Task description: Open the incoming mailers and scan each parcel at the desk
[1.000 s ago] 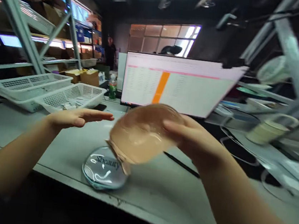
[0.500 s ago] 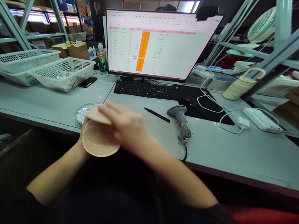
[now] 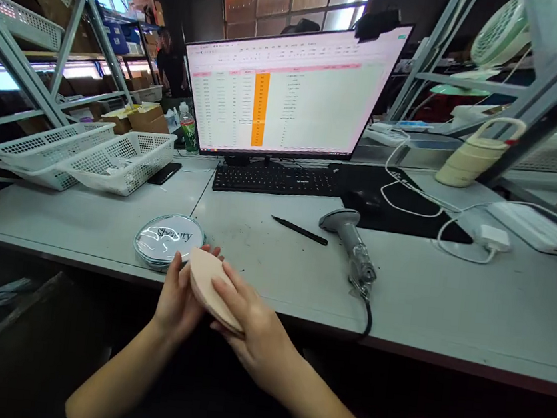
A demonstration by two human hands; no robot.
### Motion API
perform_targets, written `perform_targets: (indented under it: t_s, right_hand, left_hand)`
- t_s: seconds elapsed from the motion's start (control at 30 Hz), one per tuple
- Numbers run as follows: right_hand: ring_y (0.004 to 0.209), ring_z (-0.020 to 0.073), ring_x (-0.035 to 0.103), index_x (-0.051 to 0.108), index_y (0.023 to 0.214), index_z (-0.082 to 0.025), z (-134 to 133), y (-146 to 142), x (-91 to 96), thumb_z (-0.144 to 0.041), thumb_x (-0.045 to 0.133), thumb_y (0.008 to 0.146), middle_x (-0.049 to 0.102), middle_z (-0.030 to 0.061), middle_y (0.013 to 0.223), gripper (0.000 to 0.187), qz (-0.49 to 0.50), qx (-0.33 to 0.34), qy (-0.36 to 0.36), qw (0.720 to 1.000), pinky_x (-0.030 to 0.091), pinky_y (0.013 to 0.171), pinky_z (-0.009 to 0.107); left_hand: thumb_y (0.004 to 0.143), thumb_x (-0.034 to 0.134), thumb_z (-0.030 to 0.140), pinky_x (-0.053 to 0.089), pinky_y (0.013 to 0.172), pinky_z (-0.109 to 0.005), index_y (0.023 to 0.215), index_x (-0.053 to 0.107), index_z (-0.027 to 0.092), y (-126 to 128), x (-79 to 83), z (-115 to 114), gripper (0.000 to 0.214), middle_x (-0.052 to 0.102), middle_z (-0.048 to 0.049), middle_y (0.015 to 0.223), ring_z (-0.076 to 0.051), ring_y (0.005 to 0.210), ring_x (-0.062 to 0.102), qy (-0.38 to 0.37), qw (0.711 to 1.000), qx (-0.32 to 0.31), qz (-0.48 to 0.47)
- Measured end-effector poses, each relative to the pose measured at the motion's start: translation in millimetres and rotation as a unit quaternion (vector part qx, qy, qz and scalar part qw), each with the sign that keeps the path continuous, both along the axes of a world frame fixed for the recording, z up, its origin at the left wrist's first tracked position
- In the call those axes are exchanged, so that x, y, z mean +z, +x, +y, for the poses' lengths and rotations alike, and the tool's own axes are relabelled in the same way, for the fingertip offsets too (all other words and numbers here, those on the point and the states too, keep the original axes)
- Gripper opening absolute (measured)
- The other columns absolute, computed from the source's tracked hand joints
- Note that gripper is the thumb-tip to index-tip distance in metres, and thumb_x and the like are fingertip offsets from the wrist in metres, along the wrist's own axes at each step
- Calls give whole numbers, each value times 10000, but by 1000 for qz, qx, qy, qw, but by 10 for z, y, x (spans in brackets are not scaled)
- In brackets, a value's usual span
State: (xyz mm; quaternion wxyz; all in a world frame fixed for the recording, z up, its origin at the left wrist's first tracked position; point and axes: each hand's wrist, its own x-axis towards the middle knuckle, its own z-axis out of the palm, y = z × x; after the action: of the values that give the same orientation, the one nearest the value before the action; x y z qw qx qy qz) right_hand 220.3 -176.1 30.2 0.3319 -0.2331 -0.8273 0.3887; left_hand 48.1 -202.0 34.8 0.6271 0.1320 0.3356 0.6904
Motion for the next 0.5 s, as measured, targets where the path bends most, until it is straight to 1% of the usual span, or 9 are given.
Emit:
perform_targets:
  t_s: [0.07,0.13,0.2,0.23,0.3,0.33,0.4,0.47,0.5]
  right_hand:
    - [1350,327,513,461,1491,-340,89,6,-97,-438,552,964,433,87,1560,544,114,-35,-155,981,543,1016,528]
    - [1196,348,630,520,1430,-271,179,6,-154,-533,524,957,560,134,1439,541,219,-75,-315,920,643,797,496]
    - [1093,354,672,568,1348,-225,263,3,-171,-601,577,905,627,150,1336,581,284,-107,-420,856,660,657,460]
    - [1084,352,672,584,1313,-221,299,4,-170,-615,625,869,640,143,1311,595,301,-118,-447,834,662,635,444]
    - [1108,344,658,606,1264,-240,352,13,-162,-617,704,805,639,114,1314,602,324,-141,-471,809,666,615,412]
    - [1121,340,650,615,1243,-252,367,21,-158,-614,728,783,633,99,1324,597,331,-149,-475,802,666,602,397]
    - [1132,333,642,626,1213,-266,378,40,-157,-612,746,765,629,79,1329,579,335,-165,-480,794,665,577,380]
    - [1124,329,643,629,1209,-270,376,58,-164,-619,737,770,632,75,1315,571,330,-180,-487,789,664,566,380]
    - [1121,327,644,627,1218,-270,374,64,-168,-622,728,777,631,77,1313,573,327,-183,-489,788,663,566,380]
  left_hand:
    - [896,514,682,291,1209,-376,1372,542,250,-48,-24,-34,643,472,-66,1517,-265,1483,310,77,987,-26,136]
    - [936,456,661,227,1234,-393,1509,385,295,-198,6,2,684,309,-37,1627,-257,1525,205,163,940,-24,298]
    - [931,481,641,185,1241,-446,1548,311,311,-458,98,156,720,250,-41,1651,-288,1529,184,217,837,14,503]
    - [898,532,653,161,1239,-481,1541,334,277,-618,156,275,770,292,-78,1632,-322,1518,203,222,754,36,617]
    - [886,552,649,124,1220,-559,1438,500,255,-949,263,557,680,466,-108,1519,-375,1467,292,143,589,73,792]
    - [907,531,622,177,1195,-574,1386,553,244,-1096,302,693,611,541,-122,1440,-383,1403,387,91,529,62,842]
    - [919,513,607,370,1068,-531,1255,646,227,-1306,343,894,524,653,-125,1241,-369,1214,554,11,447,-4,894]
    - [914,516,616,463,895,-445,1135,686,218,-1383,345,957,487,681,-110,1088,-334,1059,612,-3,399,-35,916]
    - [902,525,636,464,838,-417,1084,690,214,-1378,337,935,488,678,-106,1042,-322,1018,612,13,380,-14,925]
